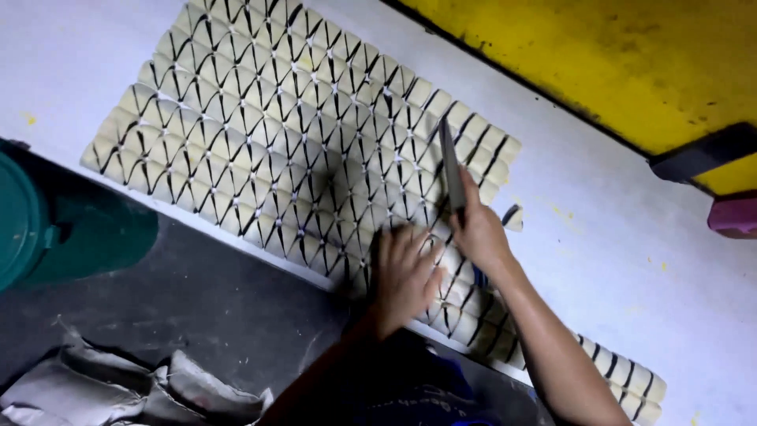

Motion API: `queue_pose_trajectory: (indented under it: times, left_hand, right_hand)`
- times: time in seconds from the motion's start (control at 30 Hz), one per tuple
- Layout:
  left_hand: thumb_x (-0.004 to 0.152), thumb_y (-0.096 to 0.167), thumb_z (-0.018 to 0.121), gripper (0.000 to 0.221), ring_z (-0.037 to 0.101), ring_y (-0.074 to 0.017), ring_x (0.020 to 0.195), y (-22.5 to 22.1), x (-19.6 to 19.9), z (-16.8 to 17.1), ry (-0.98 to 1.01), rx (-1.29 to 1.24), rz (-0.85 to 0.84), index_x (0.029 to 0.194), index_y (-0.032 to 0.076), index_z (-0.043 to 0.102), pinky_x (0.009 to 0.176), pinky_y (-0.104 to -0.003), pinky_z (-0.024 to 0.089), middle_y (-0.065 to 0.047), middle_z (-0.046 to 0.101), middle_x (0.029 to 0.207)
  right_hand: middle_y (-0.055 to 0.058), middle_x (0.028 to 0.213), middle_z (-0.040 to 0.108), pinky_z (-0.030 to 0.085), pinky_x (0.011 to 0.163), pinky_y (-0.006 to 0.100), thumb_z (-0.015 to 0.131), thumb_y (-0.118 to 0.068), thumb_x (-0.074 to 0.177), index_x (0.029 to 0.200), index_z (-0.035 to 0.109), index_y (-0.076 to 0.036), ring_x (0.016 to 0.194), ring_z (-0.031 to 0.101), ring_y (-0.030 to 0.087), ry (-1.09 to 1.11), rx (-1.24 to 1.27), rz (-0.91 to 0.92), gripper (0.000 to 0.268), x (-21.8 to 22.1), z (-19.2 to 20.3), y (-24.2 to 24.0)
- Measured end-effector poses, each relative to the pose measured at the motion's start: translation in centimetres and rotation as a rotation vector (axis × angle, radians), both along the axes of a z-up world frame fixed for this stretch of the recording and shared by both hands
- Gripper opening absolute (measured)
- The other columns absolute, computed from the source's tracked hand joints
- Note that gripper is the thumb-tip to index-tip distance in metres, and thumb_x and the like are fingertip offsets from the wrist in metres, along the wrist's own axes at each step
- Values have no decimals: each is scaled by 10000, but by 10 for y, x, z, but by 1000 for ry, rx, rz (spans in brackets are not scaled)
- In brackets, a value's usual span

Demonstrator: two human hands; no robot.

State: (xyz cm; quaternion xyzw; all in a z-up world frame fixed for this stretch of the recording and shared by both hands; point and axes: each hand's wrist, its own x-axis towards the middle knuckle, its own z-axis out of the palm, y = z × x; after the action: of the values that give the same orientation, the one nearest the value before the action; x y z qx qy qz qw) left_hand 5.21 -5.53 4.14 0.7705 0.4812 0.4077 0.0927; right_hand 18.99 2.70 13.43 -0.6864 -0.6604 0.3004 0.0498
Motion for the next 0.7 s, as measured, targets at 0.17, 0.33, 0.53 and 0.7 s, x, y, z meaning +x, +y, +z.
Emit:
queue_pose_trajectory:
  times: [0.17,0.33,0.53,0.7]
  left_hand:
    - [939,454,640,637,407,-494,1411,105,-61,-12,278,-119,172,1471,116,551,1118,-663,278,-261,452,1532]
    - [947,486,620,674,404,-498,1412,115,-69,-23,288,-139,144,1492,103,520,1125,-666,263,-271,459,1526]
    - [925,417,671,465,474,-409,1307,172,-61,-25,121,6,224,1298,140,649,1078,-647,308,-160,574,1340]
    - [804,222,815,361,435,-354,1311,269,-44,-57,-6,102,243,1141,147,710,1130,-614,267,-84,560,1235]
  right_hand:
    - [356,1162,661,517,943,638,574,-79,947,1611,159,-300,1070,644,568,-40,42,-33,813,-33,-13,70]
    - [384,1208,634,524,938,641,517,-53,968,1608,190,-254,1095,632,574,-35,20,-51,747,-48,-15,101]
    - [397,1179,637,542,895,648,529,-35,960,1606,192,-220,1071,642,576,-41,17,-33,752,-46,-27,117]
    - [410,1179,625,545,888,646,484,-46,983,1613,157,-212,1075,637,585,-46,-73,-31,728,-50,-19,122]
